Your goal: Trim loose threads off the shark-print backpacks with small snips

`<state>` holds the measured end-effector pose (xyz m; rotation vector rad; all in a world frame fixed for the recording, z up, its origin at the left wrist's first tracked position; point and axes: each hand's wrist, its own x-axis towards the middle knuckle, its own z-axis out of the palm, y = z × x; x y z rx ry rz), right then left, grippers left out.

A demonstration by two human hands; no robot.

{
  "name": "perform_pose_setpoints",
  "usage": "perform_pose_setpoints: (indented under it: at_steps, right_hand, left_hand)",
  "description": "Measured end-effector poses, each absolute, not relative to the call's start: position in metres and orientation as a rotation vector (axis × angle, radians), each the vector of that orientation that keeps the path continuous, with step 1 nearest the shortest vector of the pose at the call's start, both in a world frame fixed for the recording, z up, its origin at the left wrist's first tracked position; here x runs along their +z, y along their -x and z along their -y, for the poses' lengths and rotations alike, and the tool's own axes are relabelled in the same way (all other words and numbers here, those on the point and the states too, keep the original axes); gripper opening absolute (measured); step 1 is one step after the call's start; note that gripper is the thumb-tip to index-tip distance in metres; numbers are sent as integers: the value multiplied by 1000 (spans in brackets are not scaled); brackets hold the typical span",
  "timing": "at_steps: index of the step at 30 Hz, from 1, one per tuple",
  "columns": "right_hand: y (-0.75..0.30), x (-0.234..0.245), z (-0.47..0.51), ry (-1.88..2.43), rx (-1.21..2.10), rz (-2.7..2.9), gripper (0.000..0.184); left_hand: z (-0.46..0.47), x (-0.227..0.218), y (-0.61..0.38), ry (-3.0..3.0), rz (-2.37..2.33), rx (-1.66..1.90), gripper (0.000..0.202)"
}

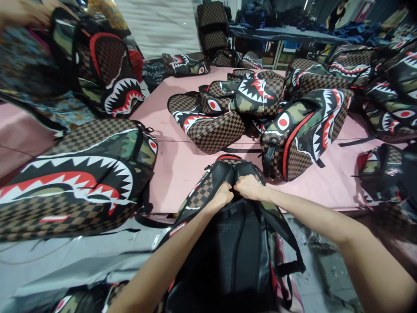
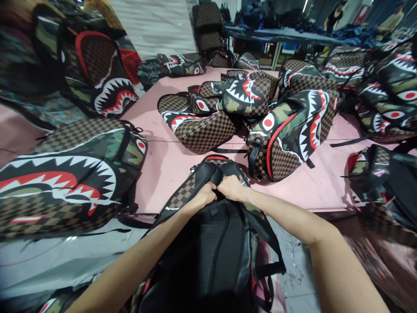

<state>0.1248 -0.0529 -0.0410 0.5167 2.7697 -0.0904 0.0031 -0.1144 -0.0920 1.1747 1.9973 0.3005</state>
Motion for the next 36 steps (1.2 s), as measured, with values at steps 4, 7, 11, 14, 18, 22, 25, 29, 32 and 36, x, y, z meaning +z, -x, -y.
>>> perform_pose_setpoints:
  at_steps: [4, 7, 11, 14, 18, 22, 25, 29, 32, 36]
  right_hand:
    - [-125, -40, 54, -518, -84, -2762, 20]
    - [-129, -40, 54, -528, -43, -2755, 20]
    - [-137, -40, 54, -500, -12, -2812, 17]
    - [-141, -39, 55, -486, 0, -2850, 14]
    - [-142, -40, 56, -482, -3, -2851, 13]
    - [-142, -43, 55, -486, 12, -2861, 12]
    - [-142, -44, 56, -492, 33, -2869, 9]
    - [-143, -41, 57, -556, 66, -2867, 7]
    - [-143, -40, 58, -670, 106, -2870, 8]
    - [-143, -41, 59, -774, 154, -2883, 11]
  left_hand:
    - [114, -94, -6, -1219, -2003, 306, 40]
    - [108, -76, 1, -1331, -1978, 347, 32]
    - [93, -31, 46, -1551, -1902, 461, 24]
    - [83, -9, 90, -1786, -1868, 538, 29]
    - [85, -16, 125, -1778, -1708, 325, 26]
    - [100, -32, 133, -1679, -1657, 332, 28]
    - [109, -34, 134, -1500, -1663, 389, 22]
    - [111, -30, 135, -1367, -1639, 462, 14]
    - [114, -27, 134, -1229, -1645, 599, 25]
    - [114, -28, 132, -1273, -1740, 658, 33]
